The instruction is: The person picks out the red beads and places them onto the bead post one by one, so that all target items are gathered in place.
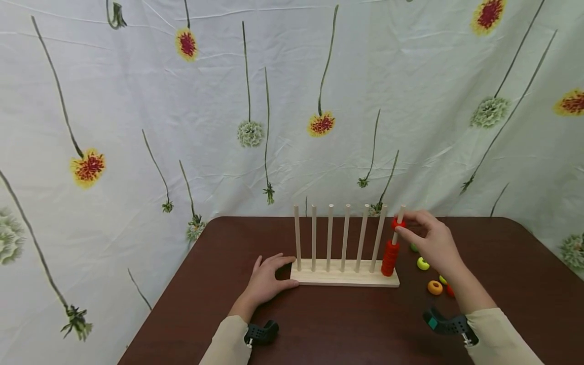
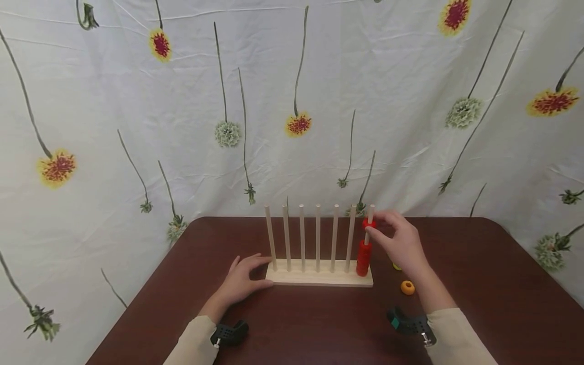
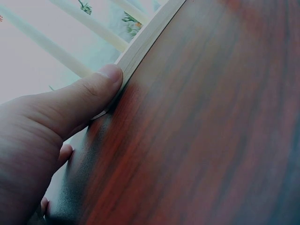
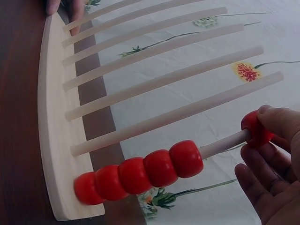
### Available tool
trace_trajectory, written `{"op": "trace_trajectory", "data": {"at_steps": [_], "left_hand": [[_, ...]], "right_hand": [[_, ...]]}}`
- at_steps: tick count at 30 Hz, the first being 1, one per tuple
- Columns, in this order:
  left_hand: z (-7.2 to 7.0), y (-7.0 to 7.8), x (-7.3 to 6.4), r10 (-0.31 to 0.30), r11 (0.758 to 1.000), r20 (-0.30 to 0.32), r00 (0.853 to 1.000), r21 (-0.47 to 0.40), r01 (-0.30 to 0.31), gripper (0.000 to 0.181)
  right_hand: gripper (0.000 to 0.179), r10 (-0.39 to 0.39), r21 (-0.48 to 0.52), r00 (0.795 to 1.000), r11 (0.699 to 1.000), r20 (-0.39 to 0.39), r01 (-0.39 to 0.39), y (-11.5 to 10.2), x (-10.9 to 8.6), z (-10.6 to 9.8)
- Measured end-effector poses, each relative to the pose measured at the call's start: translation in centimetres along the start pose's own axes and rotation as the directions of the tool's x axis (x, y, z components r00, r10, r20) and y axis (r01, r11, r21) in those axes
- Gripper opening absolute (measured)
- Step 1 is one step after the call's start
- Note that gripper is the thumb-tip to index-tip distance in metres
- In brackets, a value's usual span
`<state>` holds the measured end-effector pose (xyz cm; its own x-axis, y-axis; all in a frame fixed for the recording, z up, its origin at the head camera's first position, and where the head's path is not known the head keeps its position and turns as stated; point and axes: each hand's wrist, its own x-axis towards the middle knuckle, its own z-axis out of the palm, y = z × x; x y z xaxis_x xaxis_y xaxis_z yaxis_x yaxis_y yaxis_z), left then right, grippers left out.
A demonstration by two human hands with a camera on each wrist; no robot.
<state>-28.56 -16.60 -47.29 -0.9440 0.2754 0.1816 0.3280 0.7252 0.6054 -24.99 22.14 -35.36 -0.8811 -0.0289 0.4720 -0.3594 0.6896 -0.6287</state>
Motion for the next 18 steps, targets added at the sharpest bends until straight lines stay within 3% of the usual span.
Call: {"op": "trace_trajectory", "data": {"at_steps": [18], "left_hand": [[0.0, -0.14, 0.06, 0.013, 1.0, 0.0, 1.0, 0.02, -0.013, 0.063]], "right_hand": [[0.036, 0.047, -0.01, 0.996, 0.999, 0.078, -0.046, 1.04, -0.55, 0.92]]}}
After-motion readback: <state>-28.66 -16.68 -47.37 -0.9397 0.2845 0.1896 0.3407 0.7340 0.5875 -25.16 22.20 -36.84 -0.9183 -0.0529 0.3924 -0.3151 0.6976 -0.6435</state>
